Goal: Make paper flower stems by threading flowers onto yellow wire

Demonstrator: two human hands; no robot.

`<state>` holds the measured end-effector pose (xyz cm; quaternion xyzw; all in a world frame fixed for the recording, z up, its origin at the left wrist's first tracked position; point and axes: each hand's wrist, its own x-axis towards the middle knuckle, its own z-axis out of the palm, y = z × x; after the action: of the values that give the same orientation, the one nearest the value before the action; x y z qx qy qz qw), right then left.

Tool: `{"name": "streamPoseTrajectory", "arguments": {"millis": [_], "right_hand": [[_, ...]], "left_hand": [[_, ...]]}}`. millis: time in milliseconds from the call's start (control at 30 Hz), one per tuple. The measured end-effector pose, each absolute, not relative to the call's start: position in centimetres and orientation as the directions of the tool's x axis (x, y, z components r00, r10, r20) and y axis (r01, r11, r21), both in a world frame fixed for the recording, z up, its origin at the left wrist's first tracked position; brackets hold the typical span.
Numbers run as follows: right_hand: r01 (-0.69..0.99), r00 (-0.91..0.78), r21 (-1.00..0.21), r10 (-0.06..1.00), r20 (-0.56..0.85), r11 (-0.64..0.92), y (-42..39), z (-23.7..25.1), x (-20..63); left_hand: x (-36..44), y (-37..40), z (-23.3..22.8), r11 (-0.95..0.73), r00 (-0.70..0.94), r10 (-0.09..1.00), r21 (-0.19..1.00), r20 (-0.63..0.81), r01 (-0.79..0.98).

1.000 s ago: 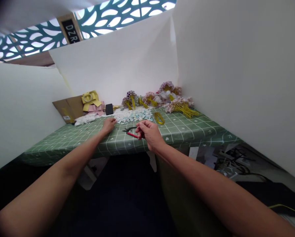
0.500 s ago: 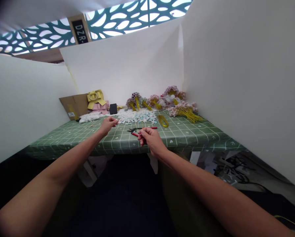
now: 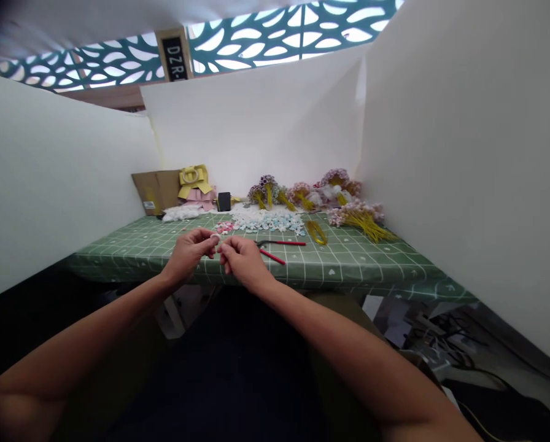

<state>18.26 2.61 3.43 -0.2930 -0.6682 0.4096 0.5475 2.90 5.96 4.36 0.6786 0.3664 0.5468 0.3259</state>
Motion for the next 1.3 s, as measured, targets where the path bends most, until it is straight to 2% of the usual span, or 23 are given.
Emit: {"name": "streamPoseTrajectory", "arguments": {"millis": [133, 267, 500, 633, 733, 867, 1000, 1167, 1300], "right_hand": [[0.127, -0.233, -0.784, 0.787, 0.571, 0.607, 2.3, 3.7, 17.7], [0.231, -0.217, -0.719, 0.755, 0.618, 0.655, 1.8, 3.6, 18.7], [0.393, -0.218, -0.551, 0.657, 0.722, 0.736, 1.1, 3.6, 18.8], [0.434, -0.188, -0.516, 0.634, 0.750, 0.738, 1.1, 3.6, 18.9], [0.418, -0.135, -0.538, 0.636, 0.760, 0.732, 1.1, 3.6, 19.1], [0.371, -0.072, -0.569, 0.633, 0.771, 0.734, 1.3, 3.4, 19.3], [0.280, -0.065, -0.594, 0.632, 0.772, 0.754, 1.4, 3.1, 19.1], [0.106, -0.175, -0.662, 0.670, 0.722, 0.742, 1.7, 2.9, 19.0], [0.133, -0.221, -0.641, 0.653, 0.724, 0.756, 1.8, 3.2, 19.4]], "left_hand": [[2.5, 4.8, 5.1, -0.629, 0.183, 0.773, 0.698, 0.607, 0.341], [2.8, 3.5, 5.2, -0.689, 0.275, 0.714, 0.577, 0.644, 0.438], [3.2, 2.6, 5.5, -0.642, 0.341, 0.766, 0.607, 0.546, 0.469], [3.3, 2.0, 5.8, -0.616, 0.387, 0.783, 0.695, 0.487, 0.371], [3.5, 1.4, 6.1, -0.548, 0.415, 0.805, 0.801, 0.424, 0.243], [3.9, 0.7, 5.9, -0.532, 0.460, 0.781, 0.836, 0.423, 0.133], [3.9, 0.9, 5.3, -0.622, 0.401, 0.755, 0.761, 0.519, 0.185], [3.5, 1.3, 5.5, -0.699, 0.345, 0.714, 0.647, 0.610, 0.304], [3.3, 1.3, 5.8, -0.746, 0.349, 0.666, 0.569, 0.660, 0.347]]}}
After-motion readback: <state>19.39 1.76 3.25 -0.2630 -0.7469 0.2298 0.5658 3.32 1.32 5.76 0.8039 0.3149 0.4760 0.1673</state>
